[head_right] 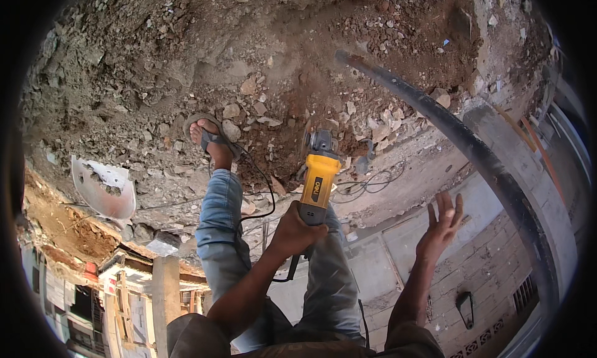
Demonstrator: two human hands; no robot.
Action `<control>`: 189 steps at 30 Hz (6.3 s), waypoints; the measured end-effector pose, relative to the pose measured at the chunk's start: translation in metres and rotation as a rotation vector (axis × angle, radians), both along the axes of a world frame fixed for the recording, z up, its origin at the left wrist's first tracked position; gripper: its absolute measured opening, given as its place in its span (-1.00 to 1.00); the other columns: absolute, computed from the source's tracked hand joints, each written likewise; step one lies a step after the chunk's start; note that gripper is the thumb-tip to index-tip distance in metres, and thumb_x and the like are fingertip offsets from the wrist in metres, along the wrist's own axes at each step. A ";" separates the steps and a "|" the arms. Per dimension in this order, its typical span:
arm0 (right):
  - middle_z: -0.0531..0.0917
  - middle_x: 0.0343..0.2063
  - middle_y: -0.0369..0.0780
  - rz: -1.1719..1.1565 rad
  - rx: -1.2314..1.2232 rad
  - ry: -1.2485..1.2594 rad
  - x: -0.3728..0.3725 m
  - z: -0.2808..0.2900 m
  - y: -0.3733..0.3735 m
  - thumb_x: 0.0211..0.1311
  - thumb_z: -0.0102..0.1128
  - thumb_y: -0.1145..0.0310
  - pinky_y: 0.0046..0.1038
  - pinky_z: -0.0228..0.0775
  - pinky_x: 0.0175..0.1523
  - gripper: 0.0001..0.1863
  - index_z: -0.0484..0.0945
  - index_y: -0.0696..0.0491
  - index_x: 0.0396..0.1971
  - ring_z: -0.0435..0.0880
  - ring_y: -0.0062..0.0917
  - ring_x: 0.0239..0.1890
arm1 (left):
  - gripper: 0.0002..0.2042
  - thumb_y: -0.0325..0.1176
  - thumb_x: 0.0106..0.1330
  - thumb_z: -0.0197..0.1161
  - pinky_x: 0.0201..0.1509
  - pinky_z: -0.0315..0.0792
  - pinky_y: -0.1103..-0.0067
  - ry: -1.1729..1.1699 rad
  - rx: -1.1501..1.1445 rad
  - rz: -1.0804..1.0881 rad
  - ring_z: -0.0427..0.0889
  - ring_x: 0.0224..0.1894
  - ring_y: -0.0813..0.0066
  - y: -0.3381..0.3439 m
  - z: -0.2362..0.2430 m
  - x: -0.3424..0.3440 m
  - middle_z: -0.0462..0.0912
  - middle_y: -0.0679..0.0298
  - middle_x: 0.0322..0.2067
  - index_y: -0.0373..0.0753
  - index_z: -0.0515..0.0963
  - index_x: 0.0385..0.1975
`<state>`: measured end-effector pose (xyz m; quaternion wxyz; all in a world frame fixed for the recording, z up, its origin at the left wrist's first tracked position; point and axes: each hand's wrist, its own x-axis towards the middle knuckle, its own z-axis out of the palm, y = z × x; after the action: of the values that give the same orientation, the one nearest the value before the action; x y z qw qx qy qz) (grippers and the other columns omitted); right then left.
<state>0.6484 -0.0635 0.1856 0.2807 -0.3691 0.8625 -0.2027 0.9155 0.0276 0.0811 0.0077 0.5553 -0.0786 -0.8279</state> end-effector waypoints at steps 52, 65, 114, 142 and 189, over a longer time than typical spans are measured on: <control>0.65 -0.49 -0.13 -0.081 -0.885 -0.195 -0.070 0.201 -0.124 0.05 0.08 0.04 -0.02 0.35 0.04 -0.63 0.61 0.06 -0.56 0.62 -0.19 -0.34 | -0.28 -0.10 -0.13 0.45 -0.03 0.58 0.30 0.001 -0.081 -0.349 0.72 -0.16 -0.01 -0.062 -0.039 0.017 0.68 -0.12 -0.22 -0.42 0.36 0.00; 0.67 -0.45 -0.19 -0.194 -1.142 0.062 -0.008 0.145 -0.158 0.27 0.15 0.30 -0.28 0.58 -0.26 -0.82 0.56 0.12 -0.35 0.64 -0.37 -0.51 | -0.45 -0.30 -0.04 0.51 -0.24 0.56 0.43 -0.303 -0.513 -0.212 0.68 -0.34 0.36 0.024 0.119 0.054 0.64 0.13 -0.32 -0.33 0.38 -0.09; 0.50 -0.24 -0.16 -1.168 -1.922 -0.635 -0.058 0.342 0.547 0.17 0.28 0.05 -0.12 0.43 0.06 -0.42 0.35 0.16 0.01 0.53 -0.34 -0.15 | -0.77 -0.26 0.27 0.28 -0.13 0.53 0.28 0.605 -1.357 -1.600 0.67 -0.21 -0.02 0.128 0.266 -0.233 0.68 -0.03 -0.27 -0.26 0.62 -0.18; 0.47 -0.25 -0.16 -0.700 -2.014 -0.275 -0.003 0.440 0.590 0.19 0.26 0.04 -0.08 0.43 0.02 -0.32 0.22 0.19 0.10 0.55 -0.34 -0.17 | -0.56 -0.07 0.60 -0.21 0.03 0.60 0.34 1.258 -1.503 -0.260 0.72 -0.15 0.15 0.083 0.534 -0.462 0.65 -0.06 -0.29 -0.39 0.42 -0.21; 0.62 -0.65 -0.19 -1.376 0.084 -0.798 -0.414 -0.166 0.583 0.21 0.33 -0.08 -0.33 0.42 -0.31 -0.50 0.62 0.15 -0.51 0.64 -0.39 -0.48 | -0.28 -0.08 -0.10 0.50 0.04 0.58 0.27 -0.209 -0.952 -2.103 0.70 -0.06 -0.01 0.272 -0.064 -0.671 0.69 -0.07 -0.12 -0.35 0.39 0.05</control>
<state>0.2341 0.5194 0.0192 0.3940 0.3578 0.7380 -0.4148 0.2446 0.2993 0.0170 -0.4827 0.2225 -0.8054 -0.2623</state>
